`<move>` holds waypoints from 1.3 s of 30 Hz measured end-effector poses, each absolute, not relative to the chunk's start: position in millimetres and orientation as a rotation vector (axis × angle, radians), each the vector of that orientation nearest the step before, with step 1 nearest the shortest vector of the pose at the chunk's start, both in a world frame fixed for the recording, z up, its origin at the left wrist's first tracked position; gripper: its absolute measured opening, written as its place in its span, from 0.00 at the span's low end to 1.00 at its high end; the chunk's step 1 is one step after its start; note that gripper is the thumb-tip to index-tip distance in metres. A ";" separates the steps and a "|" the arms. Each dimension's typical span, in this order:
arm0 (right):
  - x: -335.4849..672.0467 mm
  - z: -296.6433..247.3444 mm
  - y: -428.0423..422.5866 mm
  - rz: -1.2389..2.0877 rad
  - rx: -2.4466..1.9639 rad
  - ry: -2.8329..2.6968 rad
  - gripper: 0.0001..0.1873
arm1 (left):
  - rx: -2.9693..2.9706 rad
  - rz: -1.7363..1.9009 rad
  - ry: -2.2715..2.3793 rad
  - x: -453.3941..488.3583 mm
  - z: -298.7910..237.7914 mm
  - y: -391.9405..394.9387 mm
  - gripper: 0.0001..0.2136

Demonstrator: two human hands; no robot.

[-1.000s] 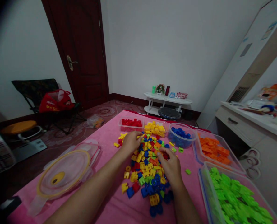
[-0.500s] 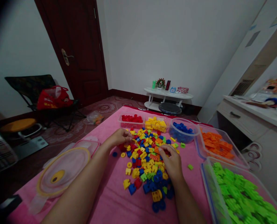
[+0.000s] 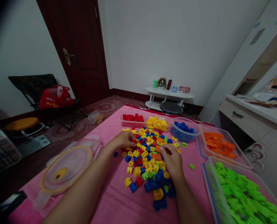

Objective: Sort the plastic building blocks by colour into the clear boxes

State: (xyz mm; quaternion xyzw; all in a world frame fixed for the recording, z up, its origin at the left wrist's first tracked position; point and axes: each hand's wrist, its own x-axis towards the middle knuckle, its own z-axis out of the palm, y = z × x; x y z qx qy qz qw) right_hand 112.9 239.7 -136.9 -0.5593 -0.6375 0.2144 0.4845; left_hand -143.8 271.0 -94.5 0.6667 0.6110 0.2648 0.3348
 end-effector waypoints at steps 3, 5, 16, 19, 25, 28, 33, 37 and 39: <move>111.2 -134.4 238.1 0.527 -1.370 -1.558 0.14 | 1.498 0.902 1.525 -152.5 -98.7 279.8 0.14; 111.3 -134.2 238.0 0.530 -1.374 -1.557 0.14 | 1.313 1.093 1.527 -154.2 -99.6 286.5 0.16; 114.6 -142.8 241.6 0.505 -1.342 -1.551 0.13 | 1.385 1.054 2.122 -143.6 -101.4 326.4 0.11; 113.0 -141.9 240.3 0.498 -1.347 -1.560 0.13 | 1.658 0.806 2.338 -133.3 -102.1 330.2 0.17; 113.2 -142.6 239.6 0.499 -1.344 -1.570 0.13 | 1.600 0.817 2.276 -127.3 -101.3 331.8 0.12; 113.1 -142.3 240.0 0.490 -1.354 -1.576 0.13 | 1.489 0.885 2.099 -131.8 -94.9 330.4 0.09; 111.5 -140.1 239.0 0.478 -1.354 -1.580 0.12 | 1.345 0.975 1.718 -134.3 -63.1 351.0 0.07; 111.7 -139.9 238.0 0.494 -1.367 -1.575 0.13 | 1.323 1.078 1.652 -127.8 -36.7 382.5 0.06; 112.2 -140.6 238.2 0.497 -1.366 -1.576 0.13 | 1.353 1.089 1.667 -125.4 -30.7 392.6 0.09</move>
